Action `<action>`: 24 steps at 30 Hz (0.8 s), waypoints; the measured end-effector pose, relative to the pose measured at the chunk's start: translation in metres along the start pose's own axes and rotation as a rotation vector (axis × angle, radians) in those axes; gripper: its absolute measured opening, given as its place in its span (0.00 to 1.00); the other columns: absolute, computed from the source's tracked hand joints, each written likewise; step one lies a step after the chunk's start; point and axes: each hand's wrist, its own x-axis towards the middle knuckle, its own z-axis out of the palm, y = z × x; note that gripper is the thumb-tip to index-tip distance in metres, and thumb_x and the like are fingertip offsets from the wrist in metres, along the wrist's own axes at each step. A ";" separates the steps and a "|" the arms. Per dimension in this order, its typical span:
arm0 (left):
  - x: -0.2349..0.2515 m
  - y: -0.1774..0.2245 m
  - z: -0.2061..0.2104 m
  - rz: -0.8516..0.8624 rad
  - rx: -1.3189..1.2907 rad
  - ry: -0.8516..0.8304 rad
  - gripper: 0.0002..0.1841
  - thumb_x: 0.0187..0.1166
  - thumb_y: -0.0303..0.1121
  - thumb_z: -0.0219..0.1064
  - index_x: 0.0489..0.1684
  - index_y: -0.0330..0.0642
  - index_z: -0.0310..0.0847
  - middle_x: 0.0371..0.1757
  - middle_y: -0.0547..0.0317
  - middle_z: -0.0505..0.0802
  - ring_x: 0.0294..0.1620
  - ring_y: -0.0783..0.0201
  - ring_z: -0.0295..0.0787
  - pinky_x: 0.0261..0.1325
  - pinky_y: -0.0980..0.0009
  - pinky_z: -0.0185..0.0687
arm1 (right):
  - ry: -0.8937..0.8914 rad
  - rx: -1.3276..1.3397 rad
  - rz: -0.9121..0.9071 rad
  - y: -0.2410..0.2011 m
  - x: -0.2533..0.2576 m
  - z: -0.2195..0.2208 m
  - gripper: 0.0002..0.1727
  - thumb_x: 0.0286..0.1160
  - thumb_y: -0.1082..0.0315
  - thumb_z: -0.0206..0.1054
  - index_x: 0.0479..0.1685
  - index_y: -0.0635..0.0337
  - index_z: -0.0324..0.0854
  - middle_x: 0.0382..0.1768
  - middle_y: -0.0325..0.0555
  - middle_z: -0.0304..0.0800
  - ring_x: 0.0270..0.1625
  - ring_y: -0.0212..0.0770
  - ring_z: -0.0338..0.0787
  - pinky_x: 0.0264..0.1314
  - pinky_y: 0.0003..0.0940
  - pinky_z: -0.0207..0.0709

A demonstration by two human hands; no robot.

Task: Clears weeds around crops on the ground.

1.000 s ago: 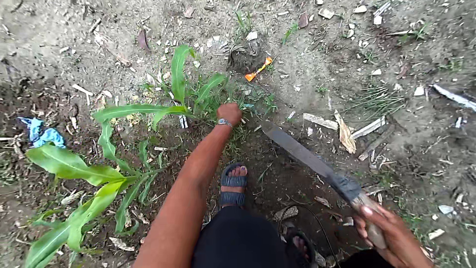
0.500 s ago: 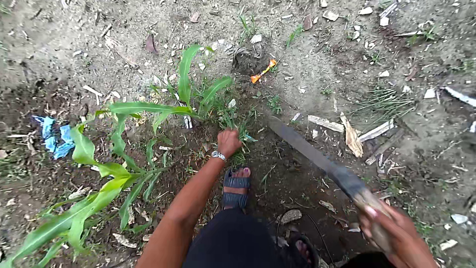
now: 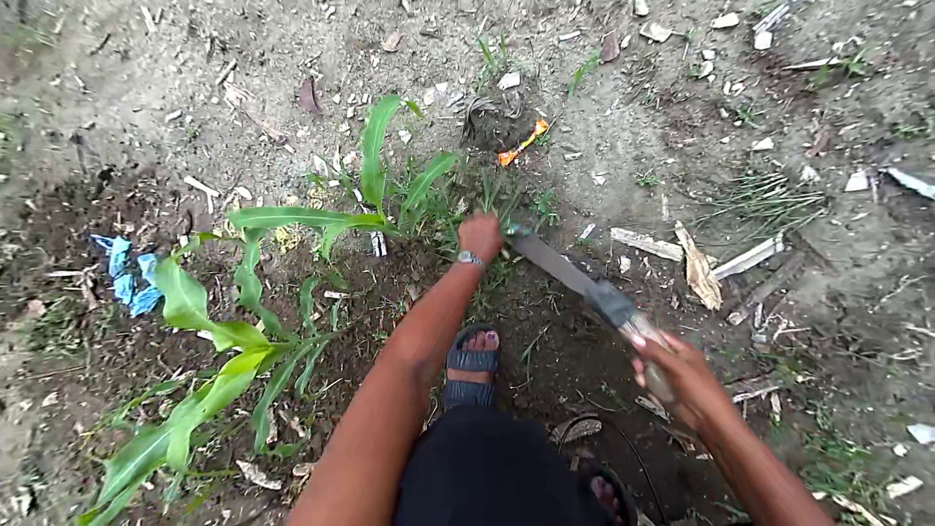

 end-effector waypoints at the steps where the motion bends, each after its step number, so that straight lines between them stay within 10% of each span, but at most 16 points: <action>1: -0.005 -0.009 0.010 0.052 0.008 0.018 0.19 0.79 0.32 0.67 0.63 0.31 0.85 0.69 0.27 0.86 0.68 0.27 0.85 0.60 0.29 0.82 | 0.025 0.013 0.028 0.008 -0.016 -0.020 0.19 0.78 0.61 0.64 0.62 0.61 0.78 0.19 0.41 0.82 0.13 0.34 0.80 0.11 0.29 0.75; 7: -0.067 -0.065 0.030 0.026 -0.059 0.133 0.16 0.73 0.31 0.73 0.54 0.31 0.90 0.57 0.31 0.92 0.60 0.32 0.90 0.57 0.31 0.83 | -0.067 0.107 0.045 0.018 -0.084 -0.107 0.09 0.77 0.60 0.64 0.49 0.49 0.84 0.19 0.37 0.87 0.16 0.33 0.84 0.15 0.28 0.79; 10: -0.083 -0.079 0.024 -0.027 -0.143 0.265 0.21 0.70 0.30 0.75 0.62 0.31 0.88 0.57 0.26 0.91 0.59 0.28 0.89 0.57 0.30 0.82 | -0.033 0.039 0.066 0.000 -0.032 -0.040 0.15 0.74 0.60 0.63 0.56 0.56 0.80 0.19 0.37 0.83 0.12 0.31 0.79 0.11 0.26 0.74; 14: -0.051 -0.039 0.004 0.083 -0.056 0.261 0.33 0.74 0.29 0.72 0.85 0.53 0.75 0.83 0.35 0.77 0.73 0.29 0.82 0.57 0.33 0.85 | -0.058 0.120 0.086 0.018 0.033 0.041 0.15 0.86 0.64 0.61 0.61 0.65 0.79 0.18 0.45 0.82 0.12 0.36 0.79 0.09 0.30 0.74; 19: -0.008 0.005 -0.006 -0.181 0.068 -0.064 0.27 0.82 0.33 0.66 0.75 0.22 0.74 0.84 0.20 0.70 0.75 0.20 0.76 0.63 0.28 0.81 | -0.055 0.135 0.056 0.035 0.023 0.044 0.17 0.85 0.65 0.63 0.64 0.66 0.78 0.18 0.47 0.84 0.13 0.38 0.81 0.10 0.30 0.74; 24: 0.000 -0.008 -0.012 -0.218 0.041 -0.076 0.22 0.84 0.38 0.63 0.65 0.25 0.80 0.66 0.26 0.88 0.70 0.28 0.85 0.63 0.29 0.81 | -0.033 -0.215 -0.314 0.013 0.019 0.035 0.25 0.68 0.69 0.76 0.65 0.69 0.82 0.31 0.43 0.92 0.22 0.34 0.89 0.23 0.29 0.85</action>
